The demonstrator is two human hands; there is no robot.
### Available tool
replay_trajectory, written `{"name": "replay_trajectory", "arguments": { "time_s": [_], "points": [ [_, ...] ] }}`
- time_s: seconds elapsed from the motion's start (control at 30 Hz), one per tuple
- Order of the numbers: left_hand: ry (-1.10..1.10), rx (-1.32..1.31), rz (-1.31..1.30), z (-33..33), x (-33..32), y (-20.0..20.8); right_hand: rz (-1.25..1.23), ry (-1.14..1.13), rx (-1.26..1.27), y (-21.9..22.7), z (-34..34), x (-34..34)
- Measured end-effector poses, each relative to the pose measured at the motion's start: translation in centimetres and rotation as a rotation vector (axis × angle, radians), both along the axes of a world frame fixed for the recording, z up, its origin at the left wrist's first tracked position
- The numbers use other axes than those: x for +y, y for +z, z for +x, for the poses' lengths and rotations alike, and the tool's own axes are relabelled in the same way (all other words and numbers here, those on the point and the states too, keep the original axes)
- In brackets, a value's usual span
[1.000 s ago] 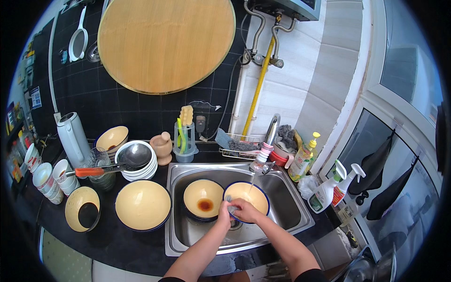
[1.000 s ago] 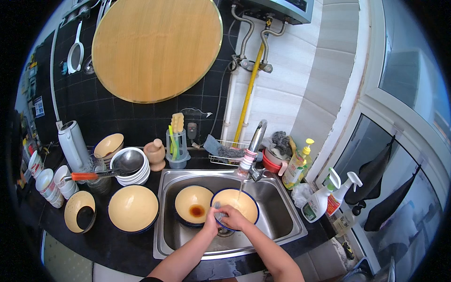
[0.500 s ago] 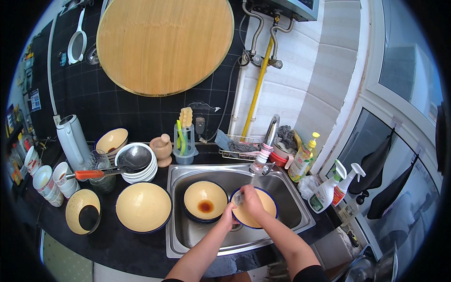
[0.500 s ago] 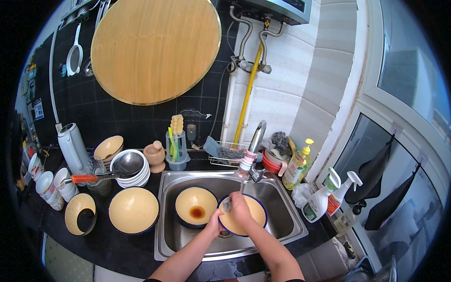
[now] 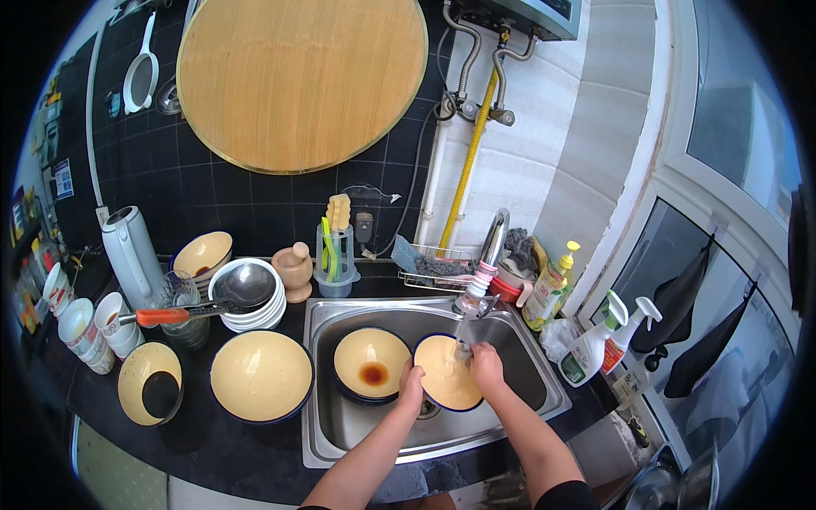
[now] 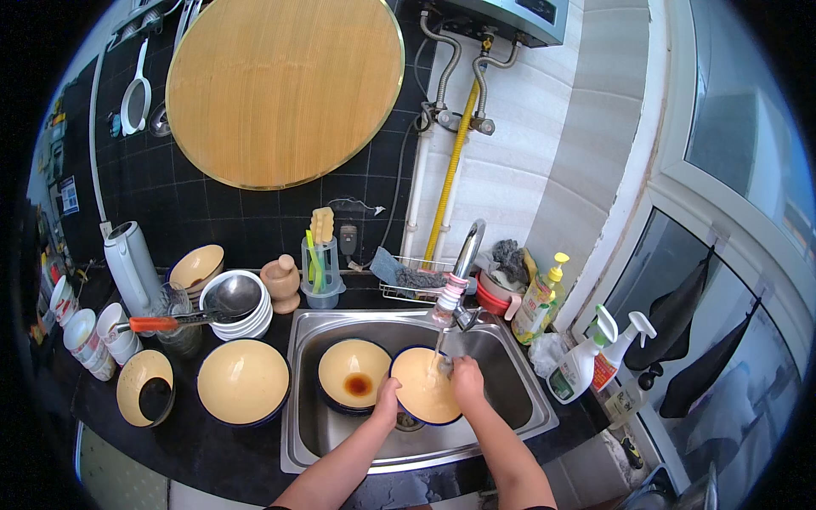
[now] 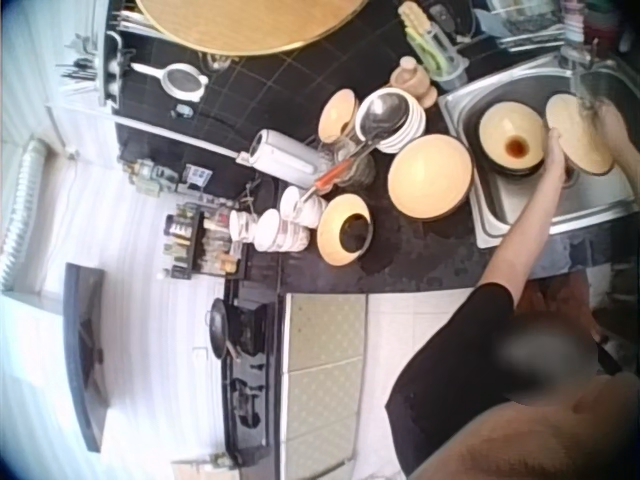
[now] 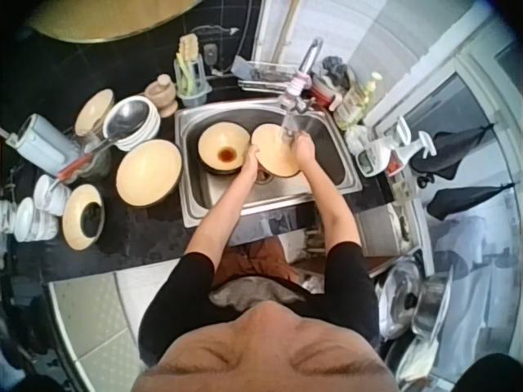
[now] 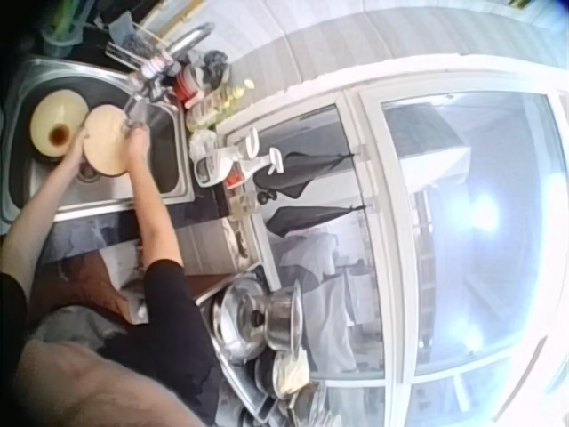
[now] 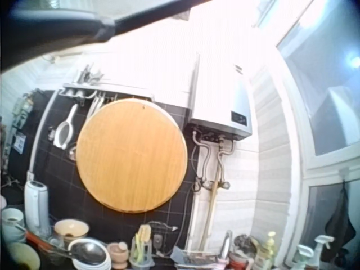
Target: The person washes several bowls in a kitchen sink using a sponge and running water. They scrub the interior and exterior of each bowl, rinse them under the faucet, and place the cleaned bowls on the countertop to the left of the sink.
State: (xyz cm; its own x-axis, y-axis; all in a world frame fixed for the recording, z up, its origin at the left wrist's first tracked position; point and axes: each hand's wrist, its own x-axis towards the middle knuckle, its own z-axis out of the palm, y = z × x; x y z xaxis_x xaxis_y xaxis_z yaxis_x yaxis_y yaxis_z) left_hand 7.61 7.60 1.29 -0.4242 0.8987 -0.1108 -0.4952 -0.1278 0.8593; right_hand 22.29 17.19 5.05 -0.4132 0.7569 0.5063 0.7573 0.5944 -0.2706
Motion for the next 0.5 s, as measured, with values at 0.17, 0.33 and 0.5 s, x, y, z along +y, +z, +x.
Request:
{"name": "replay_trajectory", "arguments": {
  "time_s": [0.17, 0.33, 0.5],
  "points": [
    [0.156, 0.044, 0.151, -0.1, -0.2, 0.9, -0.008, 0.131, -0.132, -0.8, 1.4, -3.2],
    [0.171, -0.032, 0.148, -0.1, -0.6, 1.0, -0.440, 0.166, -0.365, 0.5, -1.7, -5.4],
    [0.005, -0.213, -0.158, -0.5, -0.1, 0.0, -0.521, 0.513, 0.039, 1.2, -5.3, -5.8]
  ]
}}
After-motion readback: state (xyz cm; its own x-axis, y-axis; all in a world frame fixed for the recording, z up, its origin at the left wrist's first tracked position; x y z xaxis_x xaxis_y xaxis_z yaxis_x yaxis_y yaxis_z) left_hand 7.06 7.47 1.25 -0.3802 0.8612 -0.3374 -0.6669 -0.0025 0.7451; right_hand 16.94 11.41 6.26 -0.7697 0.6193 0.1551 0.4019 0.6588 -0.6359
